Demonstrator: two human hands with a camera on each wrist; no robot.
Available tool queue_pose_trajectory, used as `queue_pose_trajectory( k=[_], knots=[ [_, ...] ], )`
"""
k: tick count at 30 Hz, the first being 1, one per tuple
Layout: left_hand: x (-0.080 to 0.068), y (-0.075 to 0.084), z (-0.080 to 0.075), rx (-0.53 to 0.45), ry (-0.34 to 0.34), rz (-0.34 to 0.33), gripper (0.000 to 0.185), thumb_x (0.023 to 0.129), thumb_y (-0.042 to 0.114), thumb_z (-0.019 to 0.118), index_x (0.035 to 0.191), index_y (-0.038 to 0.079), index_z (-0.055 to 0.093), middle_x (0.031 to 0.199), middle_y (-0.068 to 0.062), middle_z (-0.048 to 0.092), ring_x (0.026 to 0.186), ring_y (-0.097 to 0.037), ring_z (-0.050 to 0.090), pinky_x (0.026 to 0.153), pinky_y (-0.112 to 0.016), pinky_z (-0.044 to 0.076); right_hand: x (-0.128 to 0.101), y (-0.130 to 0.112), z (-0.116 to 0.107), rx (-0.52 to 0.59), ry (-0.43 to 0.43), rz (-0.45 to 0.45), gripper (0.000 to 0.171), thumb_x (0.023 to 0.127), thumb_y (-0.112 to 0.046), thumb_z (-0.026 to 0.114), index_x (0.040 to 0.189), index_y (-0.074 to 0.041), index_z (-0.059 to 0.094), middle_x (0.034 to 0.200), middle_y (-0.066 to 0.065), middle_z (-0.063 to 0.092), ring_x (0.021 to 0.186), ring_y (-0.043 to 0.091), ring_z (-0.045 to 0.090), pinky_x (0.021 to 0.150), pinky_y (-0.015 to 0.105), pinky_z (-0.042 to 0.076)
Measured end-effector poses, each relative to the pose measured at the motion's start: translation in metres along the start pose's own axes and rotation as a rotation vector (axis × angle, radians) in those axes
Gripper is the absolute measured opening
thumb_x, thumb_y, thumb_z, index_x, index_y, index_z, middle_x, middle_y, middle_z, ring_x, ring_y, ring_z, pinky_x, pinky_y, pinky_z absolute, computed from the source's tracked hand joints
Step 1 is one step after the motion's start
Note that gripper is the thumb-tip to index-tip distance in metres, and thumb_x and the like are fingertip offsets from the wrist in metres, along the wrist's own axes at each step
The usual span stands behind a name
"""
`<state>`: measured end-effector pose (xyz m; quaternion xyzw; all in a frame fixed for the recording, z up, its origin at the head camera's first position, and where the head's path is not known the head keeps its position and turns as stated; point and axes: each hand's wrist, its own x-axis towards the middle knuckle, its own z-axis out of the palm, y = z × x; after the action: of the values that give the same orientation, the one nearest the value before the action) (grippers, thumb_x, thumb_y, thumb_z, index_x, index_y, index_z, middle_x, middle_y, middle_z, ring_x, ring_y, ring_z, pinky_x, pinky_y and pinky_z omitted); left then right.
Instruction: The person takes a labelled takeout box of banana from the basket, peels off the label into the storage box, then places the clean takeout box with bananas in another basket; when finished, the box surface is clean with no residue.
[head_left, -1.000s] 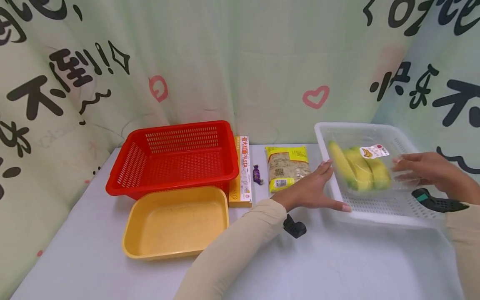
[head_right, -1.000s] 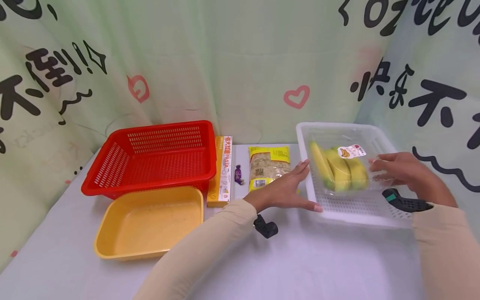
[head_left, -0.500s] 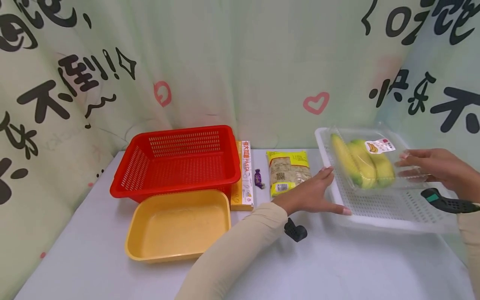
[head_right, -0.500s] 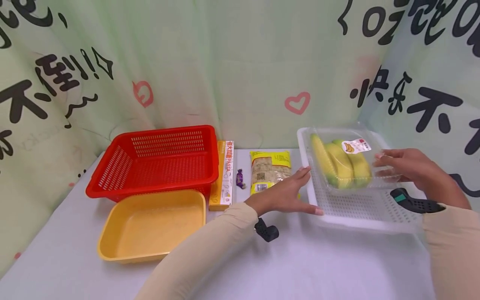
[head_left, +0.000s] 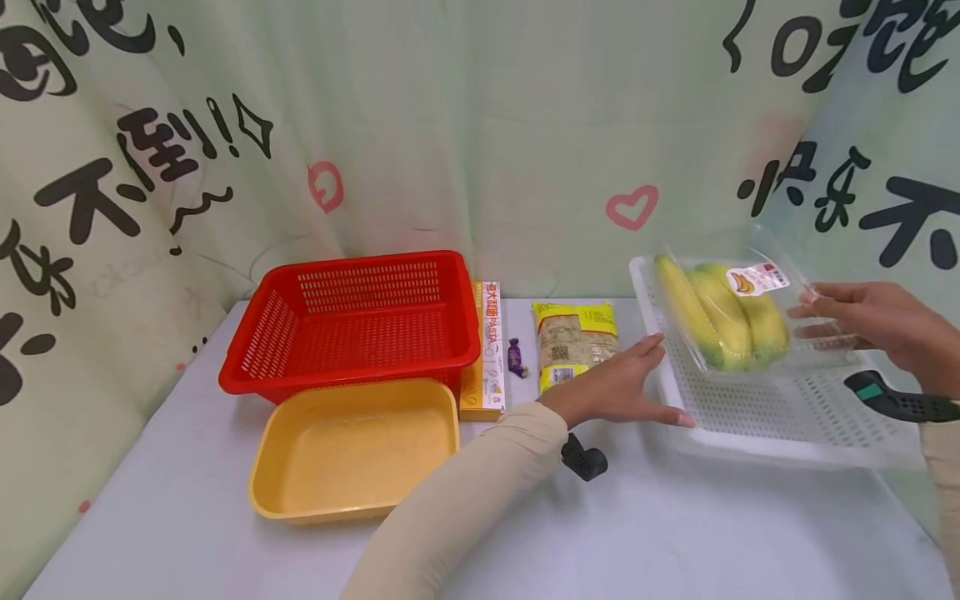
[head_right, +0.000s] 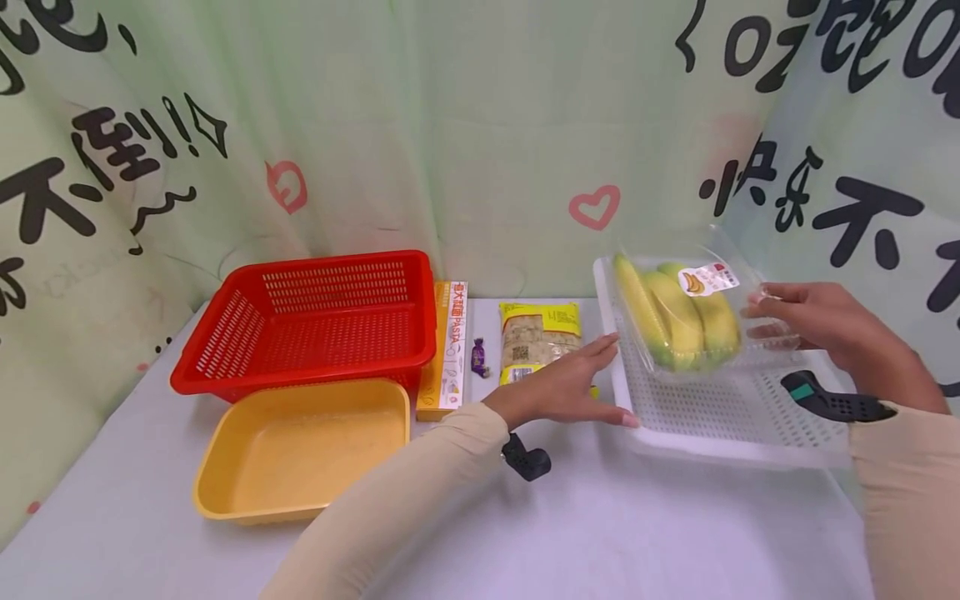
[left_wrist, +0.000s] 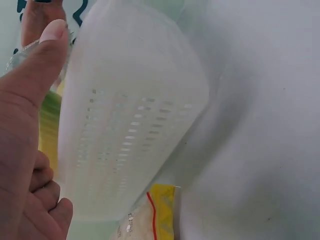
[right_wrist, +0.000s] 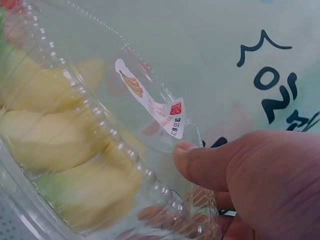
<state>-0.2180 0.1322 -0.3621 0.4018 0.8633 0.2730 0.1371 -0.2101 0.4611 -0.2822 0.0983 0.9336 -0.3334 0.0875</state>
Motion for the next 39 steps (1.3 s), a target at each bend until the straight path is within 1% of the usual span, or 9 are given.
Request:
queue_pose_trajectory(
  k=[3, 7, 12, 15, 18, 21, 26, 31, 39],
  knots=[
    [-0.001, -0.003, -0.005, -0.089, 0.046, 0.0, 0.102, 0.081, 0.061, 0.07, 0.157, 0.019, 0.016, 0.16, 0.015, 0.005, 0.141, 0.004, 0.008, 0.11, -0.018, 0.023, 0.0, -0.006, 0.002, 0.007, 0.007, -0.012, 0.093, 0.096, -0.062, 0.04, 0.15, 0.009, 0.012, 0.142, 0.039, 0.032, 0.1, 0.042, 0.063, 0.079, 0.046, 0.057],
    [-0.004, -0.01, -0.013, -0.192, 0.124, 0.019, 0.097, 0.082, 0.056, 0.072, 0.156, 0.023, 0.019, 0.16, 0.013, 0.013, 0.142, 0.0, 0.015, 0.11, -0.024, 0.029, -0.003, -0.016, 0.005, -0.003, 0.012, -0.03, 0.088, 0.098, -0.058, 0.039, 0.151, 0.007, 0.011, 0.141, 0.041, 0.031, 0.101, 0.046, 0.061, 0.078, 0.046, 0.057],
    [-0.009, -0.019, -0.025, -0.249, 0.273, 0.024, 0.096, 0.079, 0.055, 0.074, 0.155, 0.031, 0.022, 0.156, 0.012, 0.025, 0.139, -0.004, 0.026, 0.106, -0.031, 0.037, -0.01, -0.03, 0.009, -0.038, 0.006, -0.073, 0.084, 0.1, -0.054, 0.037, 0.151, 0.006, 0.009, 0.141, 0.04, 0.034, 0.109, 0.053, 0.055, 0.078, 0.048, 0.057],
    [-0.014, -0.024, -0.033, -0.273, 0.356, -0.006, 0.098, 0.078, 0.056, 0.075, 0.156, 0.026, 0.022, 0.157, 0.011, 0.024, 0.141, -0.006, 0.024, 0.107, -0.033, 0.037, -0.013, -0.038, 0.012, -0.041, -0.01, -0.084, 0.086, 0.099, -0.058, 0.037, 0.152, 0.003, 0.009, 0.142, 0.038, 0.035, 0.115, 0.055, 0.049, 0.081, 0.051, 0.055],
    [-0.019, -0.029, -0.041, -0.325, 0.407, -0.033, 0.102, 0.078, 0.056, 0.075, 0.157, 0.024, 0.019, 0.159, 0.012, 0.019, 0.143, -0.006, 0.019, 0.109, -0.034, 0.035, -0.015, -0.044, 0.015, -0.031, -0.022, -0.077, 0.089, 0.097, -0.061, 0.038, 0.154, 0.0, 0.008, 0.143, 0.035, 0.036, 0.118, 0.055, 0.047, 0.078, 0.054, 0.055],
    [-0.021, -0.035, -0.049, -0.352, 0.441, -0.036, 0.105, 0.077, 0.056, 0.075, 0.157, 0.023, 0.016, 0.159, 0.013, 0.016, 0.143, -0.004, 0.016, 0.11, -0.033, 0.033, -0.016, -0.048, 0.018, -0.025, -0.035, -0.082, 0.089, 0.096, -0.063, 0.039, 0.154, -0.003, 0.008, 0.144, 0.033, 0.036, 0.119, 0.055, 0.047, 0.077, 0.056, 0.054],
    [-0.027, -0.04, -0.06, -0.355, 0.485, -0.021, 0.106, 0.079, 0.053, 0.076, 0.158, 0.021, 0.013, 0.16, 0.013, 0.013, 0.143, -0.004, 0.014, 0.109, -0.035, 0.034, -0.016, -0.055, 0.022, -0.045, -0.038, -0.144, 0.084, 0.097, -0.058, 0.041, 0.154, -0.003, 0.014, 0.143, 0.034, 0.038, 0.117, 0.053, 0.05, 0.079, 0.054, 0.055],
    [-0.03, -0.042, -0.072, -0.362, 0.523, -0.027, 0.112, 0.077, 0.055, 0.077, 0.158, 0.026, 0.004, 0.16, 0.014, 0.009, 0.144, -0.007, 0.015, 0.109, -0.04, 0.033, -0.018, -0.064, 0.024, -0.049, -0.039, -0.177, 0.081, 0.098, -0.056, 0.042, 0.154, -0.002, 0.016, 0.141, 0.034, 0.039, 0.115, 0.051, 0.052, 0.078, 0.053, 0.056],
    [-0.041, -0.043, -0.098, -0.329, 0.523, -0.03, 0.115, 0.073, 0.057, 0.078, 0.156, 0.035, 0.001, 0.159, 0.018, 0.008, 0.144, -0.014, 0.022, 0.107, -0.046, 0.037, -0.024, -0.082, 0.029, -0.034, -0.081, -0.217, 0.077, 0.099, -0.051, 0.046, 0.154, -0.004, 0.021, 0.141, 0.029, 0.044, 0.116, 0.046, 0.054, 0.079, 0.05, 0.055]
  ],
)
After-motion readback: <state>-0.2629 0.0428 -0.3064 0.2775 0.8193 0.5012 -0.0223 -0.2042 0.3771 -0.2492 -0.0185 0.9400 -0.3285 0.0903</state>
